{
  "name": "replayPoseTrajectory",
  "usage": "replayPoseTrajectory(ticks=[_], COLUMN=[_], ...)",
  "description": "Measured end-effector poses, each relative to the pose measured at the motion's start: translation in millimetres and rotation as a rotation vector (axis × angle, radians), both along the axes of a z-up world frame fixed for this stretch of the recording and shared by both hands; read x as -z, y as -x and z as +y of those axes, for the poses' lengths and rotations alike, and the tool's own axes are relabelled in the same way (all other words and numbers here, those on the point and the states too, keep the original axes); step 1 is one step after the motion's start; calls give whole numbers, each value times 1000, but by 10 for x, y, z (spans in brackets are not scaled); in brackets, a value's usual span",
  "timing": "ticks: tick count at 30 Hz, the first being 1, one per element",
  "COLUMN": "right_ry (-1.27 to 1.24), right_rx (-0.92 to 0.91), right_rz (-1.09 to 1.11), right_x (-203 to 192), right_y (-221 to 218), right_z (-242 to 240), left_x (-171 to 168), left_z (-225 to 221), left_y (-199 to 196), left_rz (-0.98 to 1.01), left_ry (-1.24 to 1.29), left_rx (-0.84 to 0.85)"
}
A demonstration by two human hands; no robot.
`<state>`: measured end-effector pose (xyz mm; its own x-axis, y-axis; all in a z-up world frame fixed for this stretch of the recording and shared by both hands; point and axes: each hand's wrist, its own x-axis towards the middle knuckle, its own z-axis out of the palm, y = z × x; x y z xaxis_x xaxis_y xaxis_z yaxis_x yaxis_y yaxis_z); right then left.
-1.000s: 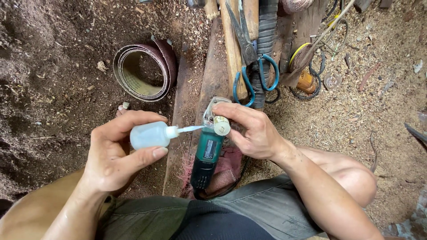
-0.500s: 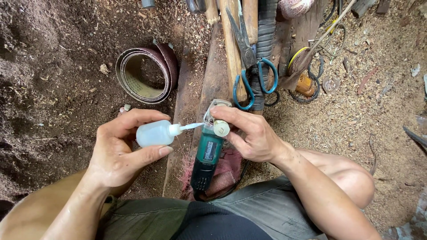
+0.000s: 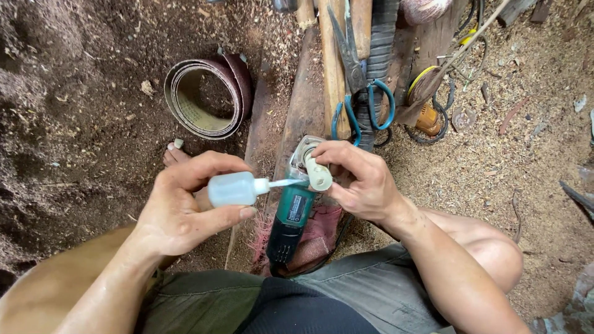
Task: The person sits on the floor holding an angle grinder fitted with a white cylindrical grinding stone. They rotate and trim the stone with scissors, work the stone surface by hand, and squeeze liquid from a plastic bottle onto the stone before setting the bottle on the workbench.
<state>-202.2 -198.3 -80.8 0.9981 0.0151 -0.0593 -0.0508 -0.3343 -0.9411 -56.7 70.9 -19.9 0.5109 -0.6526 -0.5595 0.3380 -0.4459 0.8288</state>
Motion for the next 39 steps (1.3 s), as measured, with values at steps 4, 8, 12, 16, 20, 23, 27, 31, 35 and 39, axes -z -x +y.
replayPoseTrajectory(ticks=[4,8,12,16,20,23,27,31,35,39], right_ry=[31,22,34,31,32,22,4,-34,-34,-24], right_rx=[22,6,4,4,24,26,30,30,55,-28], right_rz=[94,37,26,49,64,57,84,72,105,10], right_x=[-22,-16,-10,-19,-1,-10,2,9,38,10], right_y=[-4,-11,-2,10,15,14,29,14,-4,-100], right_z=[11,16,23,34,53,57,65,48,79,29], left_x=[18,8,15,15,10,16,21,29,243,539], left_z=[-66,-154,-191,-201,-194,-175,-153,-110,25,-18], left_y=[58,30,26,12,3,4,4,-9,-203,-782], left_rz=[60,-26,-127,-98,-82,-122,-123,-67,87,-29], left_ry=[-61,-55,-29,-92,-128,-81,-70,-86,-36,37], left_rx=[57,149,172,171,189,185,188,121,-85,-396])
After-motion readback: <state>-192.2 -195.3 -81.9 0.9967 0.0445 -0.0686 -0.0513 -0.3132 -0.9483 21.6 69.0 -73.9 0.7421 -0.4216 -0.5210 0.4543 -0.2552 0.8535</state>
